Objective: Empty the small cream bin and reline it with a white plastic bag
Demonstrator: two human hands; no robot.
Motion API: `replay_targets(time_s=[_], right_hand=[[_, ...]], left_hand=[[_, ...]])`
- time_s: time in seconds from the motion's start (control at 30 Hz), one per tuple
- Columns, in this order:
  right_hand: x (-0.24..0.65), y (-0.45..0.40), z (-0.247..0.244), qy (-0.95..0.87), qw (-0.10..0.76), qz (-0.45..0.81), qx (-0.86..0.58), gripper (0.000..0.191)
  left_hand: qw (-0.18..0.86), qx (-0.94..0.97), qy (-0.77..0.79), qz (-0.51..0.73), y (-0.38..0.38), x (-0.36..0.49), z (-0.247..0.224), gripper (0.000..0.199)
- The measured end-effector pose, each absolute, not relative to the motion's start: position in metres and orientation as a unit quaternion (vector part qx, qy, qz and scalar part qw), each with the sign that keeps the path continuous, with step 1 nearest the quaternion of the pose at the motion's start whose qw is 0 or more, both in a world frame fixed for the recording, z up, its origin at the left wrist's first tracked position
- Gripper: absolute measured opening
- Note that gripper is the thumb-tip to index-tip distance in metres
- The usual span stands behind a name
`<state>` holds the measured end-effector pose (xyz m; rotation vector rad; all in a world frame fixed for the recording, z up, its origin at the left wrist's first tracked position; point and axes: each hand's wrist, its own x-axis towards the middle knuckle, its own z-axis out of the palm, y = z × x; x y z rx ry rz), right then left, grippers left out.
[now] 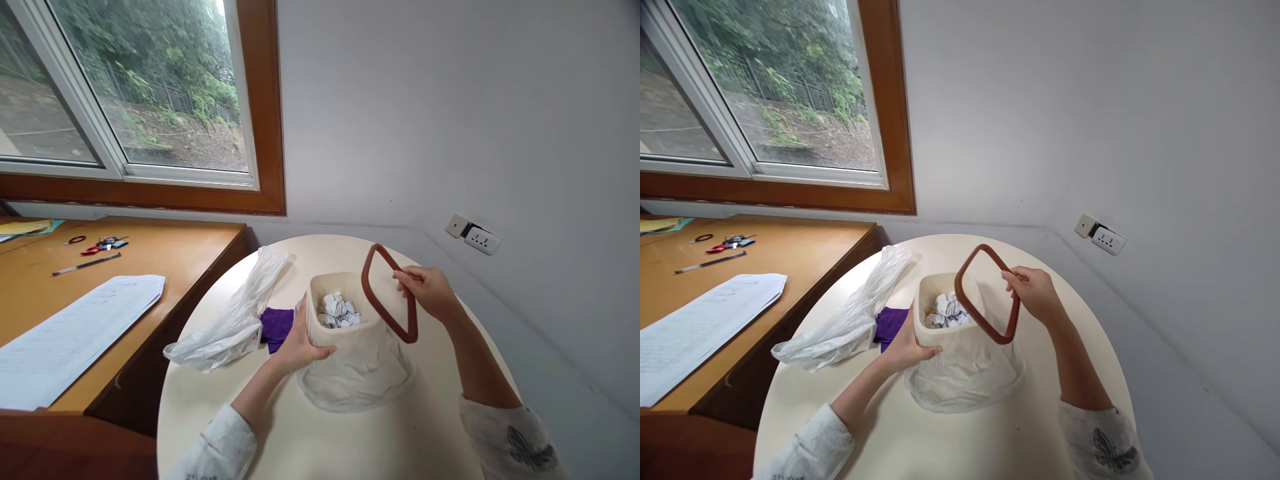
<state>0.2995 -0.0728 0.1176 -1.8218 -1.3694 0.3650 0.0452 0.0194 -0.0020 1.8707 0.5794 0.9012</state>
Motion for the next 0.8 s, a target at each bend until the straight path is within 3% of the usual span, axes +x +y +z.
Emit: replay_targets(time_s=[0.13, 0.37, 0.5, 0.63, 0.8], right_hand=[[0.322, -0.106, 0.085, -0.513, 0.332, 0.141, -0.779, 0.041], [0.33, -0.172, 0.039, -0.502, 0.232, 0.273, -0.787, 0.041], [0.32, -0.199, 0.026, -0.51, 0.177, 0.325, -0.776, 0.04], [0.304, -0.208, 0.018, -0.535, 0.174, 0.329, -0.758, 0.033], [0.278, -0.195, 0.015, -0.569, 0.207, 0.329, -0.724, 0.028]], left_hand=[[0.479, 0.75, 0.274, 0.365, 0.03, 0.047, -0.006, 0.106], [0.487, 0.705, 0.31, 0.411, 0.038, 0.058, -0.011, 0.09], [0.464, 0.71, 0.309, 0.43, 0.036, 0.07, -0.015, 0.1], [0.423, 0.717, 0.323, 0.45, 0.032, 0.083, -0.02, 0.107], [0.369, 0.717, 0.356, 0.472, 0.022, 0.098, -0.02, 0.096]])
